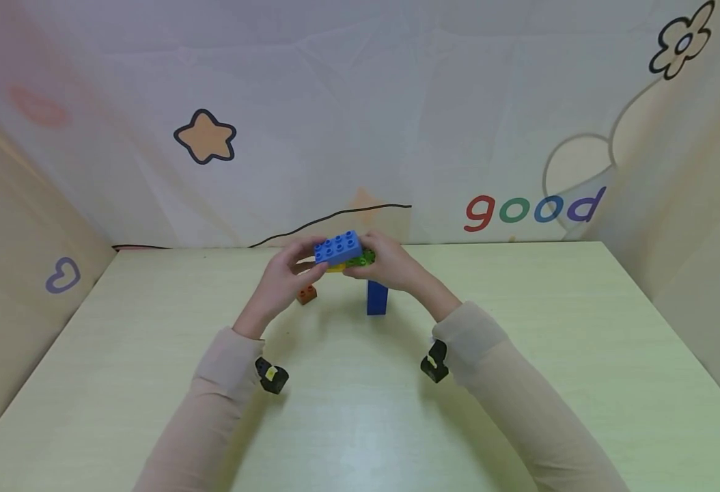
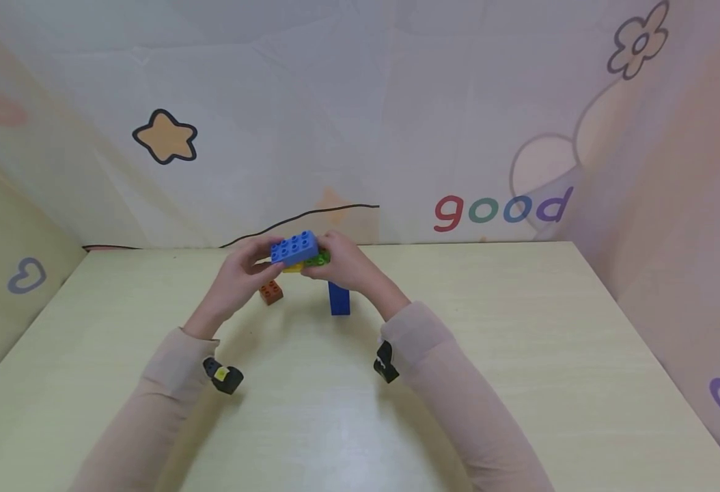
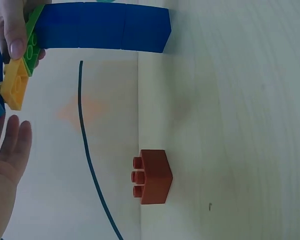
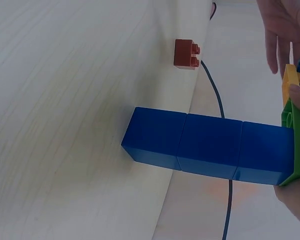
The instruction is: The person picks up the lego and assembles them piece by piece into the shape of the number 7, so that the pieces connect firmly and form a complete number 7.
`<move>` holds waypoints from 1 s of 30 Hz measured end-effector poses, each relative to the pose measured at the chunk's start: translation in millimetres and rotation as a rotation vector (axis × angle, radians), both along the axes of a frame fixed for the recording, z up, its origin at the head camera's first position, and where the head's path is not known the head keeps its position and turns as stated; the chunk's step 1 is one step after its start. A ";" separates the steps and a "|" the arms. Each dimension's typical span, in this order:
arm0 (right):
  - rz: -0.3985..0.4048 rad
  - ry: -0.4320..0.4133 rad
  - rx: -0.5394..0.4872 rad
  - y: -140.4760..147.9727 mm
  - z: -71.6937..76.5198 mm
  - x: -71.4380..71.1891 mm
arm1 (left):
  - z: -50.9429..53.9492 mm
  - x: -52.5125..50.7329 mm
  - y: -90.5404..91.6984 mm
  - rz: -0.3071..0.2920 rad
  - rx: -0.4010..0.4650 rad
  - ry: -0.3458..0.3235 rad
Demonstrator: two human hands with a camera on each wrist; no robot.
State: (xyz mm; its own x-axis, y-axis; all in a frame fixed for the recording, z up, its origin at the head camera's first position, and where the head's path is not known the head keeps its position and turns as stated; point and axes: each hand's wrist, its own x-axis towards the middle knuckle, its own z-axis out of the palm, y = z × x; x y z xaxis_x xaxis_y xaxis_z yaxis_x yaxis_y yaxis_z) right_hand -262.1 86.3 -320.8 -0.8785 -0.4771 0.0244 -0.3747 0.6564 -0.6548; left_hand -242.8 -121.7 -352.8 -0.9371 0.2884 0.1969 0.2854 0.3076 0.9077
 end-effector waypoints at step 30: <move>0.001 0.276 -0.108 2.1 -17.8 1.0 | -2.5 -6.2 5.2 0.001 0.015 -0.093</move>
